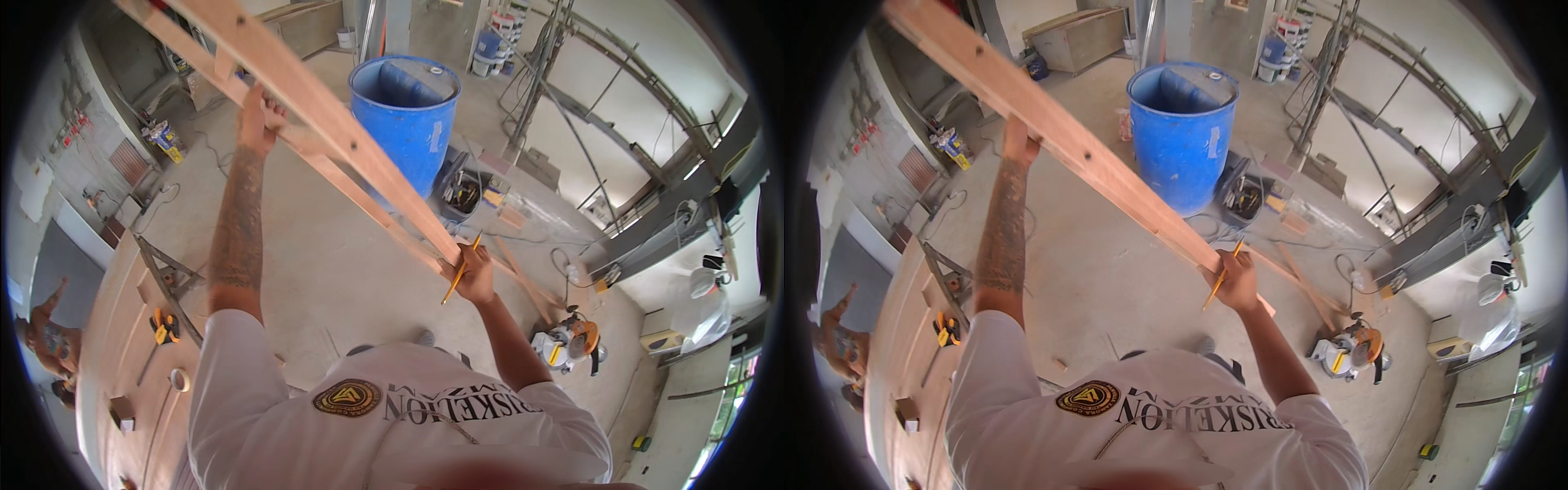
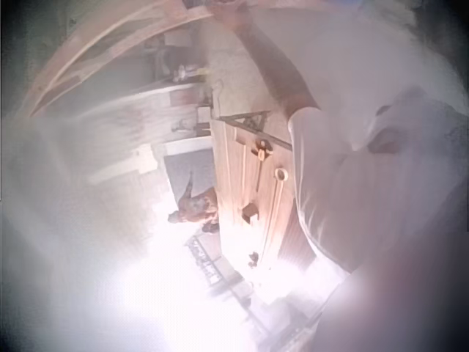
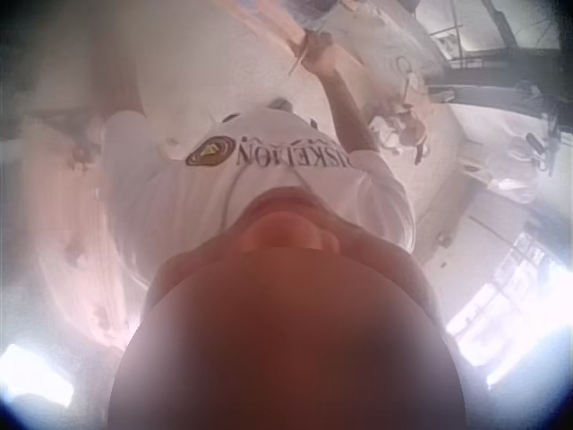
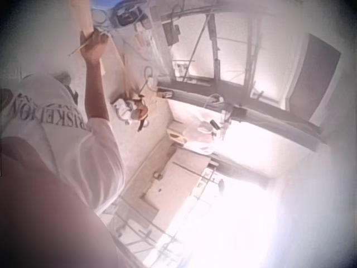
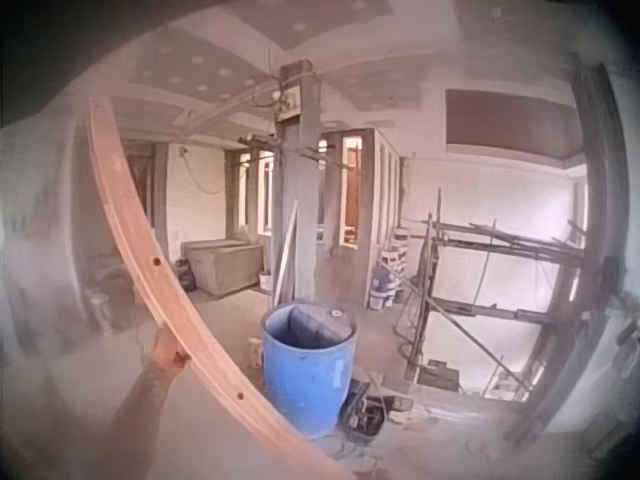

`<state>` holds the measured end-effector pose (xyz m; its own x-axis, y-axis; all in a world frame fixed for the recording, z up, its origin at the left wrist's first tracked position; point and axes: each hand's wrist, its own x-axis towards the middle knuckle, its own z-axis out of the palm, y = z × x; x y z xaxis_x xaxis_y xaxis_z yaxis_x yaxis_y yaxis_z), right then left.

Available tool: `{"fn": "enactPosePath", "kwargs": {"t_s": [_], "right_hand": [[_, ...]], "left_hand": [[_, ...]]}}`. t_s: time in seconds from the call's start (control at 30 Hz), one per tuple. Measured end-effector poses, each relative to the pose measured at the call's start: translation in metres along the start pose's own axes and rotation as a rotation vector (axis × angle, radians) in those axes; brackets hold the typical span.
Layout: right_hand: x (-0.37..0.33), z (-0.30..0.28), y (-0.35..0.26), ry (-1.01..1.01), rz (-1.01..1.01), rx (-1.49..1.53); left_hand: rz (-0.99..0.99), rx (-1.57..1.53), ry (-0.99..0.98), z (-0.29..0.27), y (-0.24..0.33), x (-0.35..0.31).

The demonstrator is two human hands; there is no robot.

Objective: The person measures and marks a wooden slatted panel with a tape measure and pencil, then positions a metal trim along the edge and secures it with a staple gun. The person also moves a wooden frame and handles the panel on a workbench.

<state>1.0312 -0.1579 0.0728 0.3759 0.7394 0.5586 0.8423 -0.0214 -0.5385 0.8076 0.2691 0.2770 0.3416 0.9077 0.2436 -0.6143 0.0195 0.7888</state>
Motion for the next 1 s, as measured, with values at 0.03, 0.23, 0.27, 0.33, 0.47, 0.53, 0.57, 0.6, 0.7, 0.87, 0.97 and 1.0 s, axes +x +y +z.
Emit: {"fn": "enactPosePath", "kwargs": {"t_s": [0.03,0.23,0.27,0.33,0.47,0.53,0.57,0.6,0.7,0.87,0.97,1.0], "right_hand": [[0.015,0.0,0.015,-0.011,-0.064,-0.024],[0.194,-0.015,0.062,-0.041,-0.132,0.278],[0.226,-0.011,0.06,-0.068,-0.106,0.504],[0.288,0.012,0.057,-0.102,-0.079,0.697],[0.375,0.097,0.074,-0.194,-0.012,0.63],[0.404,0.16,0.09,-0.144,0.088,0.784],[0.414,0.187,0.101,-0.108,0.081,0.769],[0.419,0.209,0.11,-0.073,0.136,0.748],[0.446,0.268,0.137,0.077,0.305,0.507],[0.453,0.319,0.173,0.166,0.458,0.525],[0.465,0.338,0.199,0.166,0.5,0.389],[0.466,0.344,0.205,0.204,0.477,0.472]], "left_hand": [[0.012,-0.004,0.096,-0.004,-0.021,0.003],[0.115,0.159,0.241,-0.031,-0.098,0.078],[0.155,0.228,0.249,-0.036,-0.112,0.097],[0.178,0.385,0.298,-0.045,-0.147,0.132],[0.25,0.641,0.28,-0.08,-0.217,0.212],[0.171,0.689,0.259,-0.102,-0.256,0.256],[0.178,0.7,0.22,-0.114,-0.275,0.276],[0.111,0.739,0.211,-0.127,-0.294,0.289],[0.17,0.869,0.13,-0.15,-0.339,0.343],[-0.083,0.843,-0.033,-0.166,-0.397,0.412],[-0.13,1.007,-0.191,-0.167,-0.424,0.445],[-0.239,1.046,-0.277,-0.17,-0.433,0.451]]}}
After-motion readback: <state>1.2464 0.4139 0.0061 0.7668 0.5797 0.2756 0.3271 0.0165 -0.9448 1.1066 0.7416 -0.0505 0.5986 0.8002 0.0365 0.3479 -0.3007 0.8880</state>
